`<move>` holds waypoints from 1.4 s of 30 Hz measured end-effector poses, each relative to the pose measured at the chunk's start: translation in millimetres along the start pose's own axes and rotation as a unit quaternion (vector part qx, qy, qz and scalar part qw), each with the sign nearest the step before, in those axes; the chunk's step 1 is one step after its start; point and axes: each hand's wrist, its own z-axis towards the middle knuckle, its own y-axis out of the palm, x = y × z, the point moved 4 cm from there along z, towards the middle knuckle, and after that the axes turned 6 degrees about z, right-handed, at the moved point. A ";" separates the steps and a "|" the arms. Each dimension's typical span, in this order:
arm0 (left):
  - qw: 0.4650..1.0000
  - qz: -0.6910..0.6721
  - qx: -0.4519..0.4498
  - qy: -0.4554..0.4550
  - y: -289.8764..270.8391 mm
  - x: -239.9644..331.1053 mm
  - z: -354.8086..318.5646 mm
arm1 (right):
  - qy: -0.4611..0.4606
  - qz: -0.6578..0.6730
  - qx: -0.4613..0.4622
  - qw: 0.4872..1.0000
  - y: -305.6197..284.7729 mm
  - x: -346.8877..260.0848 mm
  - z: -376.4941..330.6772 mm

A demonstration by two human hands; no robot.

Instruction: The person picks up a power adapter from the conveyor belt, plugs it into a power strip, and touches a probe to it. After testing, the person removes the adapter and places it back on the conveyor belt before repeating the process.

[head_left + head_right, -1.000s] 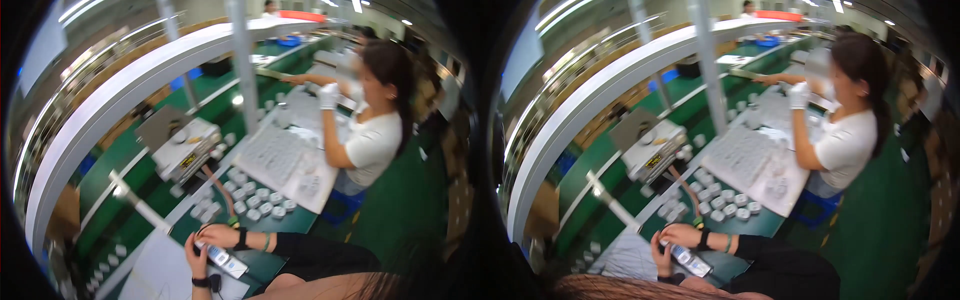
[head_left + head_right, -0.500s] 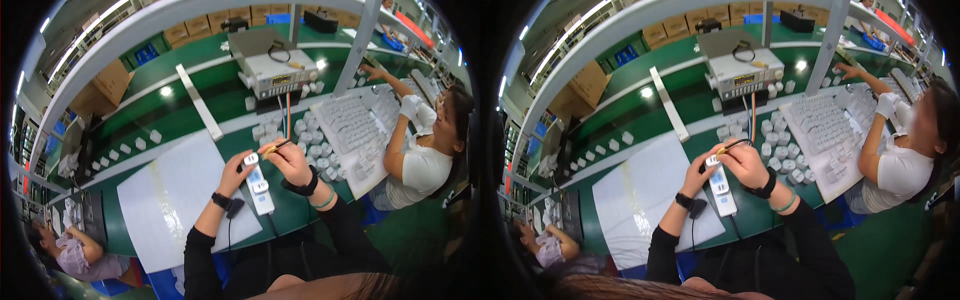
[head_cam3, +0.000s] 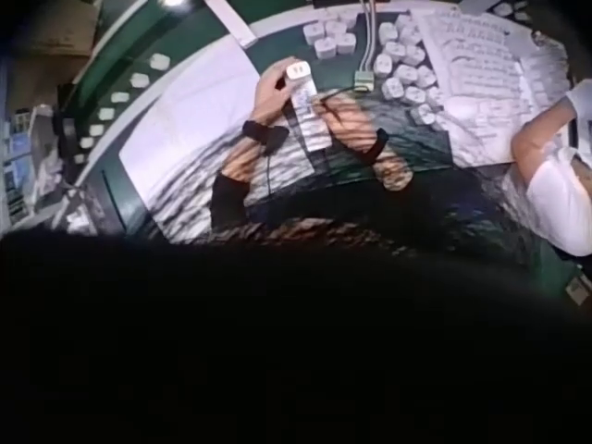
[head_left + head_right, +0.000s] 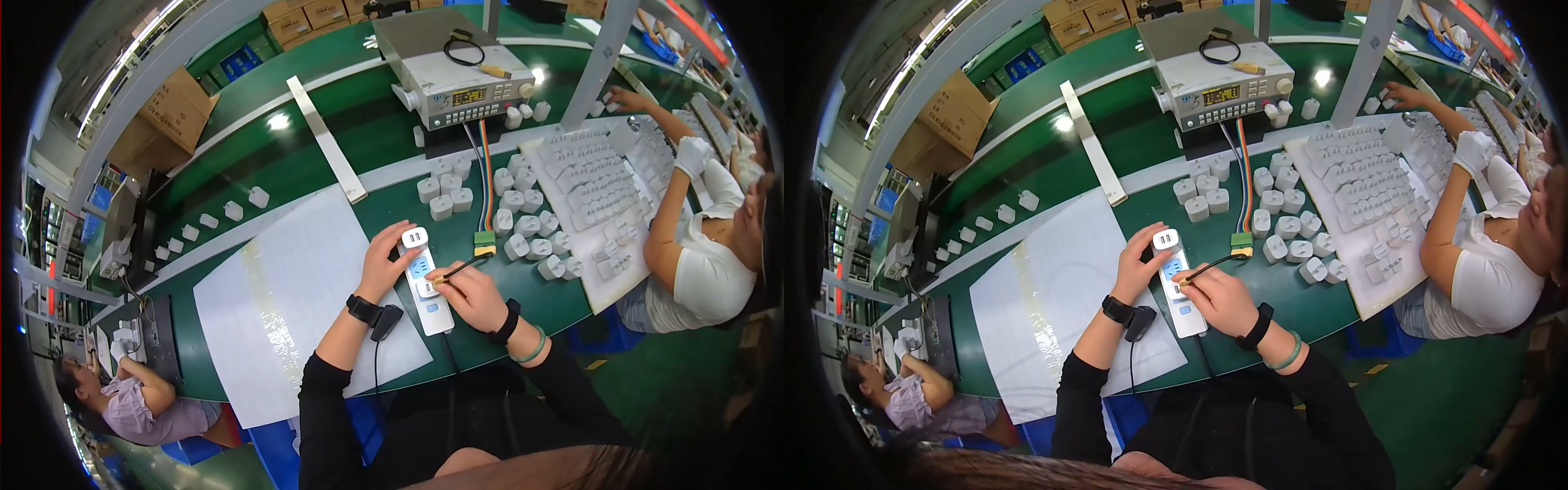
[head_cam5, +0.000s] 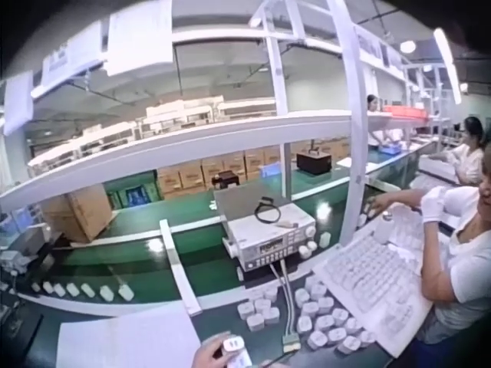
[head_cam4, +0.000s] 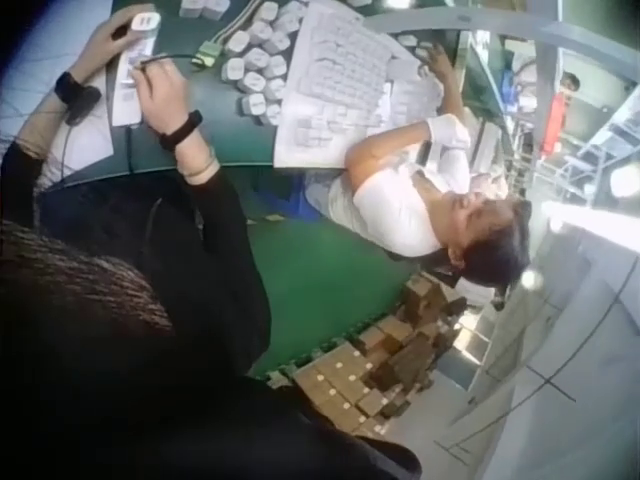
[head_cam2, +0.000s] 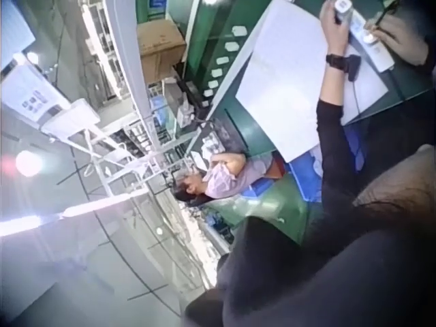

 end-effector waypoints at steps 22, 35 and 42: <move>0.859 0.503 -0.066 -0.069 -132.8 -59.5 201.0 | 0.031 0.046 -0.029 0.998 -0.6 6.4 -1.5; 0.988 0.045 0.068 -0.129 -215.4 -73.9 89.5 | -0.014 0.095 -0.019 0.995 7.9 13.9 -0.8; 0.968 -0.215 -0.025 -0.126 -60.8 12.4 17.7 | 0.033 0.129 -0.042 0.990 12.2 15.9 0.7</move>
